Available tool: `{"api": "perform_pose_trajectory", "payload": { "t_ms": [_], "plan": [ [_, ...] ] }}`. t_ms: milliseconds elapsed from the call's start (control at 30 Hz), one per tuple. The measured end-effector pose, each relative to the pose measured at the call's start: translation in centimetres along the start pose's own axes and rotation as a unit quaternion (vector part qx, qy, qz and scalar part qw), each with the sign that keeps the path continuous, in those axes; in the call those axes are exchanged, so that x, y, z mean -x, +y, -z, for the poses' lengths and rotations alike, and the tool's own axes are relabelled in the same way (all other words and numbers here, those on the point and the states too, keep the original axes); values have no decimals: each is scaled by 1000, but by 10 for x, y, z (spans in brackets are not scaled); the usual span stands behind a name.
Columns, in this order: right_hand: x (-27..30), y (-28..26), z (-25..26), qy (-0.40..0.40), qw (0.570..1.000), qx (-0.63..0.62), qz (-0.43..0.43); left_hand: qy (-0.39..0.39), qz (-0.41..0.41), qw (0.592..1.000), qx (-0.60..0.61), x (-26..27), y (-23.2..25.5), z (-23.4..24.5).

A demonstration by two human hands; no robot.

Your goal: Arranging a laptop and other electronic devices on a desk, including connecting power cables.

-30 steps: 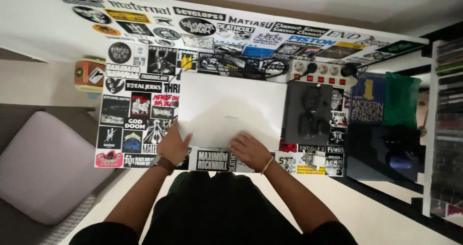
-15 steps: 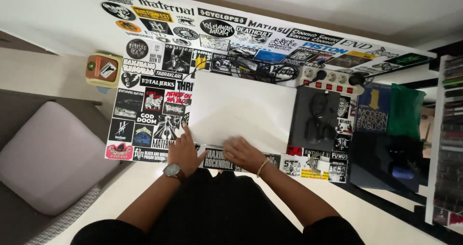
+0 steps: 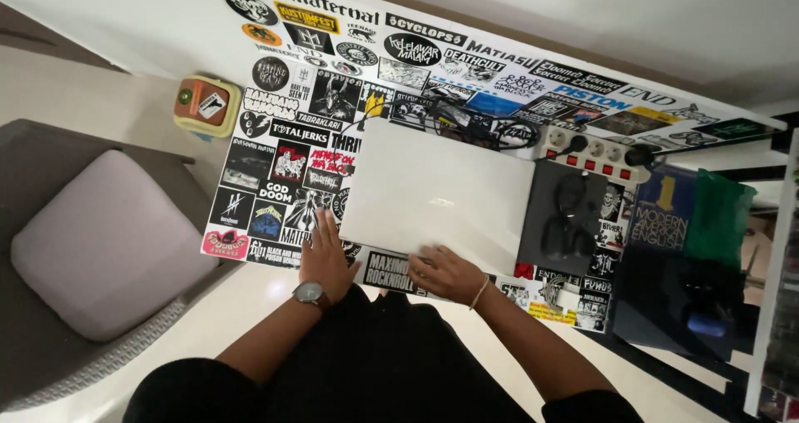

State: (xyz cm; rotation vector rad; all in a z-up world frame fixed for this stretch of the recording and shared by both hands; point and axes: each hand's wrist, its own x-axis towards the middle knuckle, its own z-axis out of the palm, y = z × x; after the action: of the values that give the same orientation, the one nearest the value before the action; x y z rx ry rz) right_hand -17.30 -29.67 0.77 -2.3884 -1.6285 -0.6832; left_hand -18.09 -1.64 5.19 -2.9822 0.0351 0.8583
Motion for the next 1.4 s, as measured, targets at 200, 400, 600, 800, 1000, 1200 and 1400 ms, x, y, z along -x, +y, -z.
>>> {"api": "perform_pose_trajectory", "payload": {
  "t_ms": [200, 400, 600, 800, 1000, 1200, 1400],
  "plan": [
    [-3, 2, 5, 6, 1000, -18, 3, -27, -114, 987, -113, 4, 4, -12],
    [1, 12, 25, -6, 1000, 9, 14, -4, -157, 982, -104, -10, 5, -52],
    [-29, 75, 101, -14, 999, 3, -30, 16, -144, 984, -105, -14, 7, -55],
    [-46, 192, 91, 3, 929, 282, -239, 29, -131, 976, -171, -9, 8, -40],
    [-119, 263, 121, 149, 954, 78, -248, -61, -153, 953, -254, -10, 7, -20],
    [-123, 269, 118, 160, 944, 66, -280, -38, -153, 960, -232, -11, 5, -24],
    [-113, 252, 114, 158, 936, 60, -307, -4, -185, 967, -175, -18, -7, -45]
  ]
}}
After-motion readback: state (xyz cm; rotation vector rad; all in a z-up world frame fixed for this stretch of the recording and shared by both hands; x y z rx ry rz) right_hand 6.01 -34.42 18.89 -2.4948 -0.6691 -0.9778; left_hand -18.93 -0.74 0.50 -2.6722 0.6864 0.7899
